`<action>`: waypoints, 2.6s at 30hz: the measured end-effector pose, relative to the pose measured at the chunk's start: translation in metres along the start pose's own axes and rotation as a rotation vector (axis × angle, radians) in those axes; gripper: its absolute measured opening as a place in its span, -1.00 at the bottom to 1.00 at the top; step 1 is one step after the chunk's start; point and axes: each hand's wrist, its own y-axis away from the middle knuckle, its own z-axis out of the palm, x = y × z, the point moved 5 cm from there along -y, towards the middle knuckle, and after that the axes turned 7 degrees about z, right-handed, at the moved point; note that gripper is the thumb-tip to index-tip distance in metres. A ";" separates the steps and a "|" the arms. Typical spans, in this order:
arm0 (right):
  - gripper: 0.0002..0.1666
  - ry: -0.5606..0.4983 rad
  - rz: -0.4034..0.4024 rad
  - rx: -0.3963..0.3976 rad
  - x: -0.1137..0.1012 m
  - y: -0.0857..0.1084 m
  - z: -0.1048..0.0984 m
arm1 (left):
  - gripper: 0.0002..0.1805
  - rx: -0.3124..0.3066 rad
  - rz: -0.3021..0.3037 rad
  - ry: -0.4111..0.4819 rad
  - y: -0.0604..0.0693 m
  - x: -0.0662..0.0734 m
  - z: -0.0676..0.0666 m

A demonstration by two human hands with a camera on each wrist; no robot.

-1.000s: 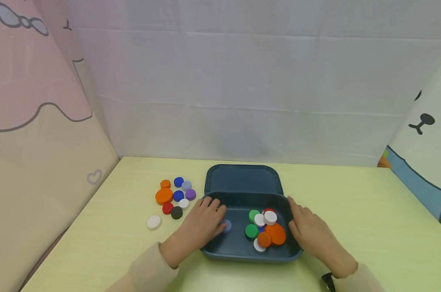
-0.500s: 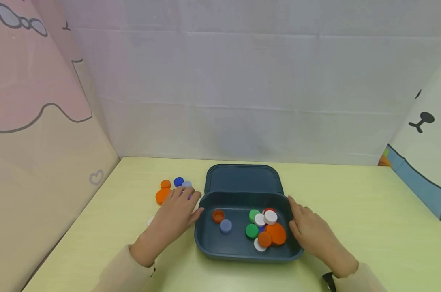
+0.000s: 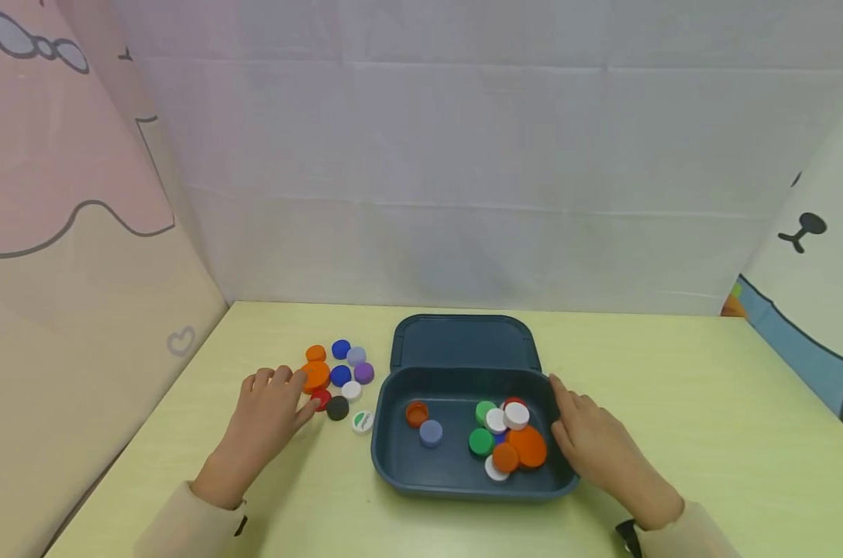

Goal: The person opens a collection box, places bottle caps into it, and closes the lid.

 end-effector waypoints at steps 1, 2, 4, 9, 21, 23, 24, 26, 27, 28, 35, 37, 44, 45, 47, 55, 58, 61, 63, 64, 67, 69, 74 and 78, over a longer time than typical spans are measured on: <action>-0.36 0.000 0.002 0.000 0.000 0.000 0.000 | -0.61 -0.003 -0.006 -0.003 0.003 -0.003 0.001; -0.36 -0.001 0.003 0.001 0.000 0.000 0.000 | -0.62 -0.008 -0.011 -0.004 0.005 -0.005 0.003; -0.36 -0.002 0.003 -0.002 0.000 0.000 -0.001 | -0.62 -0.024 -0.023 -0.005 0.009 -0.008 0.006; -0.36 -0.002 -0.005 0.001 0.000 0.000 -0.001 | -0.60 -0.074 -0.041 -0.019 0.018 -0.014 0.016; -0.37 0.001 -0.005 0.009 0.000 0.001 -0.001 | -0.55 -0.124 -0.041 -0.009 0.027 -0.014 0.025; -0.37 0.001 -0.004 0.009 0.000 0.001 -0.001 | -0.54 -0.137 -0.041 -0.006 0.028 -0.014 0.026; -0.37 -0.001 -0.005 0.010 0.000 0.001 -0.001 | -0.53 -0.145 -0.041 -0.005 0.028 -0.013 0.026; -0.37 -0.002 -0.007 0.014 -0.001 0.001 -0.002 | -0.51 -0.161 -0.041 -0.007 0.029 -0.013 0.027; -0.37 -0.002 -0.008 0.015 -0.001 0.001 -0.002 | -0.50 -0.168 -0.039 -0.008 0.029 -0.013 0.027; -0.37 0.000 -0.009 0.016 -0.001 0.001 -0.002 | -0.48 -0.173 -0.036 -0.010 0.029 -0.013 0.028; -0.37 0.000 -0.013 0.020 0.000 0.000 -0.002 | -0.46 -0.160 -0.017 -0.028 0.029 -0.012 0.029; -0.37 0.001 -0.013 0.014 0.000 0.000 -0.001 | -0.45 -0.147 -0.010 -0.038 0.028 -0.011 0.028; -0.36 0.001 -0.013 0.008 0.001 0.000 -0.002 | -0.46 -0.084 0.007 -0.065 0.018 -0.008 0.017; -0.36 0.001 -0.013 0.009 0.001 0.000 -0.002 | -0.46 -0.073 0.007 -0.063 0.016 -0.007 0.015; -0.36 0.000 -0.013 0.011 0.001 0.000 -0.002 | -0.46 -0.046 0.013 -0.057 0.011 -0.005 0.011; -0.37 -0.005 -0.007 0.015 0.001 0.001 -0.002 | -0.48 -0.018 0.033 -0.019 -0.016 0.016 -0.005; -0.37 -0.007 -0.007 0.017 0.002 0.001 -0.002 | -0.45 0.015 0.061 -0.030 -0.025 0.030 -0.011; -0.37 -0.010 -0.008 0.017 0.001 0.000 -0.002 | -0.44 0.059 0.085 -0.040 -0.032 0.041 -0.015; -0.37 -0.011 -0.007 0.012 0.000 0.000 -0.002 | -0.43 0.078 0.096 -0.036 -0.036 0.049 -0.018; -0.36 -0.010 -0.004 0.008 0.000 -0.001 -0.002 | -0.43 0.081 0.100 -0.033 -0.037 0.053 -0.019; -0.36 -0.007 0.003 -0.003 0.000 -0.001 -0.002 | -0.43 0.075 0.117 -0.016 -0.041 0.066 -0.022; -0.36 -0.007 0.006 -0.006 0.000 -0.001 -0.002 | -0.42 0.046 0.127 0.009 -0.044 0.076 -0.022; -0.37 -0.009 0.008 -0.008 0.000 0.000 -0.002 | -0.43 -0.061 0.144 0.105 -0.048 0.099 -0.019; -0.37 -0.013 0.006 -0.007 0.000 0.000 -0.002 | -0.42 -0.110 0.188 0.128 -0.047 0.115 -0.013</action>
